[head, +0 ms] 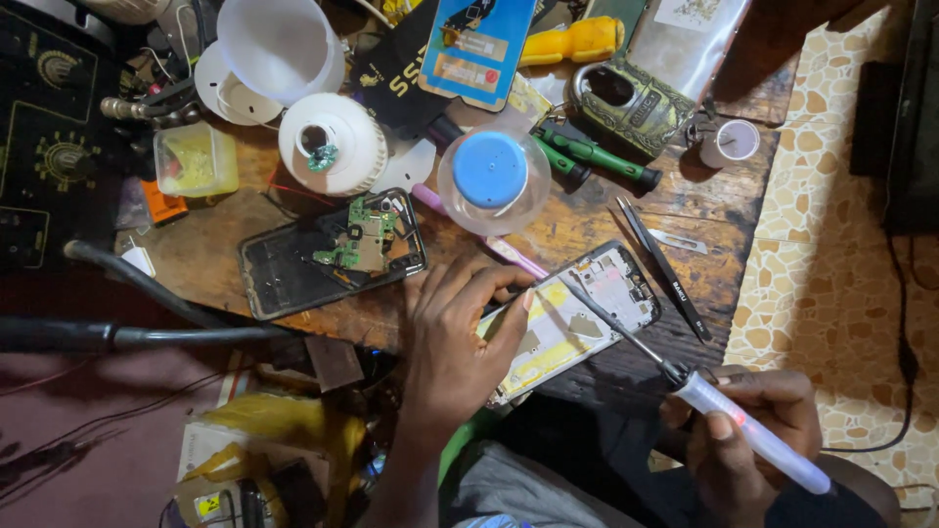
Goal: Repairing a mobile phone using a soldering iron and cleaning tools
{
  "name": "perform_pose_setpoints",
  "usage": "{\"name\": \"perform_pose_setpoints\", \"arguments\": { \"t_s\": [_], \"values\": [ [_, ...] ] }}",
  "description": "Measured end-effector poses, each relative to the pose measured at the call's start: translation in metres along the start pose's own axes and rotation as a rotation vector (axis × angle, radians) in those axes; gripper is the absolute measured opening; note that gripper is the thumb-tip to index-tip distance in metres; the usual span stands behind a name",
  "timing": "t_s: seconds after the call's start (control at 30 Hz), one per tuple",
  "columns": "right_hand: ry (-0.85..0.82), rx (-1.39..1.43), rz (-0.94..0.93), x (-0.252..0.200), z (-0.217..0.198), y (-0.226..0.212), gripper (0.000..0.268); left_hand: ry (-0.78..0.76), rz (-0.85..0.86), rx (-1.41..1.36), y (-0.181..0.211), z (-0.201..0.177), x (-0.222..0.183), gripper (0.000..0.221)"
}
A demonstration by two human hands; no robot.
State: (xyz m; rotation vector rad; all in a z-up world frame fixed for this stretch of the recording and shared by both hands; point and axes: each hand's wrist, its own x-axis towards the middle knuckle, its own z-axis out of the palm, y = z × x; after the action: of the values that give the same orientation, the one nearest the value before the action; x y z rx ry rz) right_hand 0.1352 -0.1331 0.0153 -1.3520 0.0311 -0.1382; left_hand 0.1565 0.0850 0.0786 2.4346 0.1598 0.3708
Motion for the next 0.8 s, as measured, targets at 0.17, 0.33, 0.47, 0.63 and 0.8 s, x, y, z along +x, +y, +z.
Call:
{"name": "perform_pose_setpoints", "arguments": {
  "t_s": [0.17,0.33,0.47,0.63,0.8],
  "values": [
    [0.009,-0.006,0.011,-0.0017,-0.0047,0.0023,0.032,0.002,0.016,0.001,-0.0015,0.0013,-0.0008,0.009],
    [-0.015,-0.015,-0.015,-0.0012,-0.0045,0.0030,0.030,0.018,0.029,0.015,-0.0010,0.0032,-0.0004,0.009],
    [-0.005,-0.034,-0.021,-0.0007,-0.0060,0.0042,0.033,0.033,0.020,0.014,-0.0021,0.0047,-0.0010,0.017],
    [0.016,0.025,-0.012,-0.0008,-0.0037,0.0039,0.031,0.024,0.028,0.018,-0.0016,0.0050,-0.0007,0.022],
    [-0.011,0.024,-0.062,0.0027,0.0001,0.0039,0.031,0.028,0.018,0.022,-0.0017,0.0052,-0.0008,0.011]
  ]
}}
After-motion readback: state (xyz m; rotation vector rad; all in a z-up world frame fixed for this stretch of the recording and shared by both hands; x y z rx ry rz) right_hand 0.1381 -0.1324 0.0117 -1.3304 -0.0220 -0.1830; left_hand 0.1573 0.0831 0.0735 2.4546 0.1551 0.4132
